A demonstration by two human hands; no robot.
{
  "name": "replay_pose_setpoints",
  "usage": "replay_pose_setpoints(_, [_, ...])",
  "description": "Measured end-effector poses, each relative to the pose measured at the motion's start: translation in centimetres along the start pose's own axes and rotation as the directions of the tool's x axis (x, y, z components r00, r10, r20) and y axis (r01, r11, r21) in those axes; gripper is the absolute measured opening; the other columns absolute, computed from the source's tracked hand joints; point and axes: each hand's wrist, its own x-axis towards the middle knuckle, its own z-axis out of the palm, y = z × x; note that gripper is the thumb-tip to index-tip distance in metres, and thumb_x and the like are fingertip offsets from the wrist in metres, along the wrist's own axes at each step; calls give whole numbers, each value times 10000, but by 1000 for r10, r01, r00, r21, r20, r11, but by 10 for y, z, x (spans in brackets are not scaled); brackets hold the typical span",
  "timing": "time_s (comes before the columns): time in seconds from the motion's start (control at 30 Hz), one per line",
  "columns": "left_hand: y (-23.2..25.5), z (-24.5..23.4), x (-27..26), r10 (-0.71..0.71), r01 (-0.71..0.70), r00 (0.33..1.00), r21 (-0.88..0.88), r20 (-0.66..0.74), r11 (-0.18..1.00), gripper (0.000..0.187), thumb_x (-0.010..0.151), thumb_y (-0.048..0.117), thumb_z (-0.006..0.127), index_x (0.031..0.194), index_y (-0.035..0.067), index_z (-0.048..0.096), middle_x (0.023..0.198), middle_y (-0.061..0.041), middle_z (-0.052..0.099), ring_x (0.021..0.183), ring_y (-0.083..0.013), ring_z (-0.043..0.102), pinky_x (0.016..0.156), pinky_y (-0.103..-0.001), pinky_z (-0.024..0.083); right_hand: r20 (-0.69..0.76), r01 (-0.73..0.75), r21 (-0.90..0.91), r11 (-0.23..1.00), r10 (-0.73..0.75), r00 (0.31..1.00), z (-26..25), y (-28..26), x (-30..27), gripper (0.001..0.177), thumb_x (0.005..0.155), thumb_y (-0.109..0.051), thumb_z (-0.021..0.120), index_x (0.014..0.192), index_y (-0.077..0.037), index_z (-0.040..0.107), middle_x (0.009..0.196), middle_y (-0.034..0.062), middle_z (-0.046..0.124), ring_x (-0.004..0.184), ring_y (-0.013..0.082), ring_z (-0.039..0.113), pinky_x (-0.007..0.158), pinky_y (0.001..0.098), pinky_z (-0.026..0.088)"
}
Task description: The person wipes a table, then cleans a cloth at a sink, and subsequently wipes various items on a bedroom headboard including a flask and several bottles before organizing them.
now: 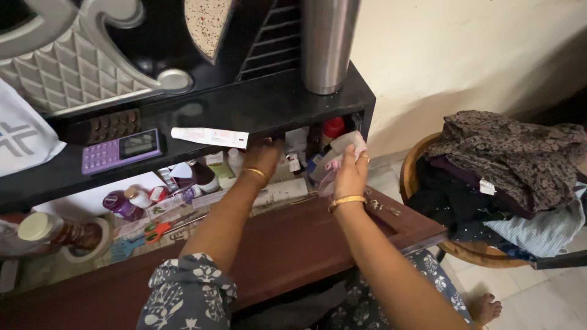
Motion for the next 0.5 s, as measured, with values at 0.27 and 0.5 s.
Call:
replay_pose_setpoints(0.27, [-1,17,19,-69,67,996,46,49,997,282,862,131,663,1132,58,697,1086,-248,723,995,-402,712,872,-507,551,24,-4,-1,1000,4,1000,-2,5,2,296,1097,-310,533,1186,-28,546,854,1,573,707,78,549,626,251,488])
replay_pose_setpoints(0.5, [32,-33,-9,-118,98,988,192,97,976,444,843,208,709,1258,68,632,1303,-153,652,1236,-337,610,1038,-477,476,120,-23,29,999,19,993,0,-5,-5,301,1035,-328,504,1196,-74,527,742,11,552,616,103,540,548,262,462])
